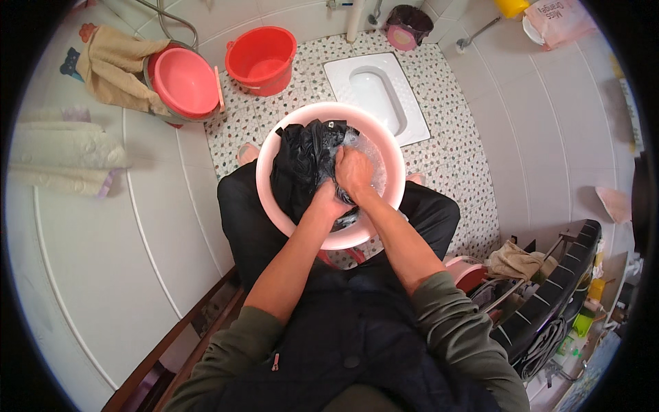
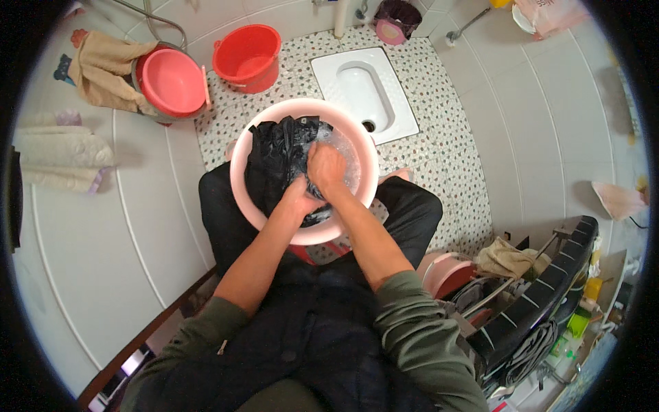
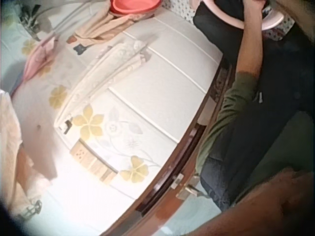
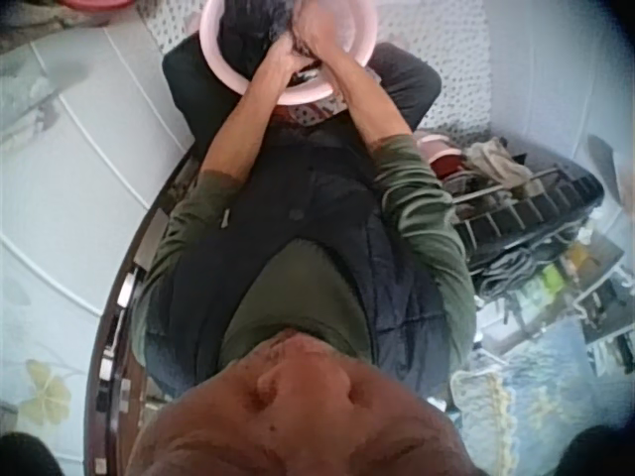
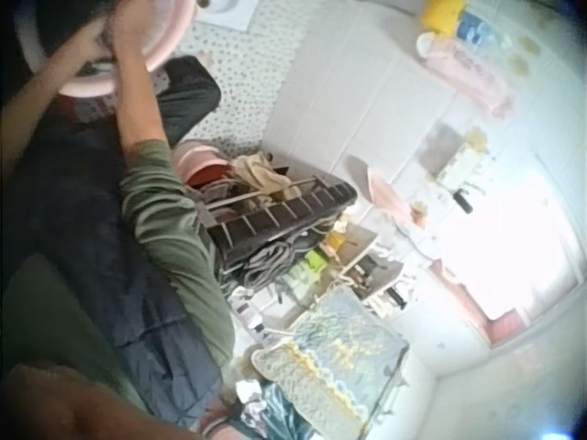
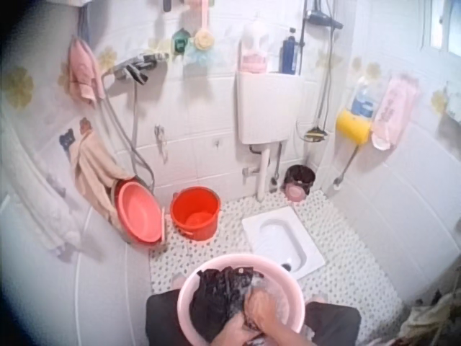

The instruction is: The person sits on the floor and washes dark-colored clothes by hand in a pink basin filled with water. They scrub and rinse the garments, then wring out the excess water before placing the items aside.

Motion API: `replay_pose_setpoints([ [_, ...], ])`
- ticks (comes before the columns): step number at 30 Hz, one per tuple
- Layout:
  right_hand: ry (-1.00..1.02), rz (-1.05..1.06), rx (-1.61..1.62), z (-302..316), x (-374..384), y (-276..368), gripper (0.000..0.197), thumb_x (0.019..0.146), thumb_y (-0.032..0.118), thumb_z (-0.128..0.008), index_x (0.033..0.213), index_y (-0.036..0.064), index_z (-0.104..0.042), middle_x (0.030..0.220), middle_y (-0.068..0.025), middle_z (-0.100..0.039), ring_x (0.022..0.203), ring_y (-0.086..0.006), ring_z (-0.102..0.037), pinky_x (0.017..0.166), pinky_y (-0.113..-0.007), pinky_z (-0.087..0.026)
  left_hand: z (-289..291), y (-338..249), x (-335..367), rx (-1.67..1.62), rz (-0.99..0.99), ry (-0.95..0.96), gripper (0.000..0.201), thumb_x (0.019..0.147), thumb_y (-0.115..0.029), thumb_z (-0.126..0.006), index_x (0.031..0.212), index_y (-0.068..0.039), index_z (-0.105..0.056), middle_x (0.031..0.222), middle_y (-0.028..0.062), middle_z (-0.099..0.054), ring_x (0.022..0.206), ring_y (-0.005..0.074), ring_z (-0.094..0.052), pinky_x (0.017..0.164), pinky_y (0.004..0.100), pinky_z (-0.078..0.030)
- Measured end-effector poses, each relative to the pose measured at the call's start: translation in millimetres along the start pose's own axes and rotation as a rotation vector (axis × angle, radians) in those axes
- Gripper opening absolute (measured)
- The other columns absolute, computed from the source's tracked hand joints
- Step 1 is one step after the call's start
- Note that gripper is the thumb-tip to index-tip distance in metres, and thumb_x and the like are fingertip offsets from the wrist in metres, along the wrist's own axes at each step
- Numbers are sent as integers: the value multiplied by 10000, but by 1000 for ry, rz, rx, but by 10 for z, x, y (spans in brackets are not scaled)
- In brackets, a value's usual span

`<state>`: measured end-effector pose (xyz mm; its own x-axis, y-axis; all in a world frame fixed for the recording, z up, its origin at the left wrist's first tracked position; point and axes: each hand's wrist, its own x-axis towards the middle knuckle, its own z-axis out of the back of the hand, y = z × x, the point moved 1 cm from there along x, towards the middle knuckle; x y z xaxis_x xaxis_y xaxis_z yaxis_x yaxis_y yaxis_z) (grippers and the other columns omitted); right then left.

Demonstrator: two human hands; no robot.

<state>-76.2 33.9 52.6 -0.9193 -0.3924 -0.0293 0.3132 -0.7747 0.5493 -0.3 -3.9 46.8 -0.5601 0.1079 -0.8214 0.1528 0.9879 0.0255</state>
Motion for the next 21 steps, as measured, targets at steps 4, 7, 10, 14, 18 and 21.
replay_pose_setpoints([
  [4, 100, -66, 27, -36, 152, -162, 353, 899, 263, -504, 830, -50, -652, 829, -281, -639, 801, -453, -624, 737, -508, -494, 118, 2, 169, -123, -2, 94, 528, 1017, -434, -206, 1331, -84, -446, 1322, 133, -520, 1218, 304, -496, 1021, 502, -398],
  [7, 182, -58, 38, -4, 149, -222, 299, 876, 263, -531, 918, -1, -665, 889, -265, -646, 856, -443, -620, 773, -487, -492, 139, 13, 176, -124, 9, 18, 507, 1016, -423, -228, 1344, -98, -438, 1334, 125, -513, 1218, 306, -499, 1016, 497, -403],
  [10, 203, 142, 206, 149, -65, -134, 207, 857, 244, -573, 928, 73, -663, 962, -222, -638, 835, -414, -618, 752, -461, -491, 164, -16, 184, -138, -4, 214, 412, 995, -357, -312, 1237, -99, -524, 1259, 103, -563, 1193, 283, -512, 1001, 460, -415],
  [14, 273, 269, 198, 644, -620, 288, 230, 865, 268, -578, 837, 45, -628, 885, -181, -642, 807, -379, -620, 696, -465, -475, 272, -89, 218, -110, -45, 253, 344, 979, -318, -350, 1161, -116, -560, 1179, 86, -592, 1095, 263, -552, 978, 453, -425],
  [18, 99, 223, 47, 232, -630, 204, 244, 882, 241, -553, 769, 30, -603, 775, -205, -634, 705, -399, -615, 620, -480, -476, 398, -32, 295, -88, -39, 277, 331, 996, -307, -357, 1183, -111, -546, 1210, 90, -582, 1107, 263, -553, 990, 453, -418],
  [21, 38, 117, -43, 23, -307, 69, 264, 898, 217, -514, 797, -3, -619, 775, -231, -646, 663, -409, -630, 625, -503, -497, 261, -3, 259, -51, -35, 166, 321, 1008, -298, -361, 1199, -108, -535, 1233, 93, -575, 1116, 264, -553, 999, 453, -412],
])
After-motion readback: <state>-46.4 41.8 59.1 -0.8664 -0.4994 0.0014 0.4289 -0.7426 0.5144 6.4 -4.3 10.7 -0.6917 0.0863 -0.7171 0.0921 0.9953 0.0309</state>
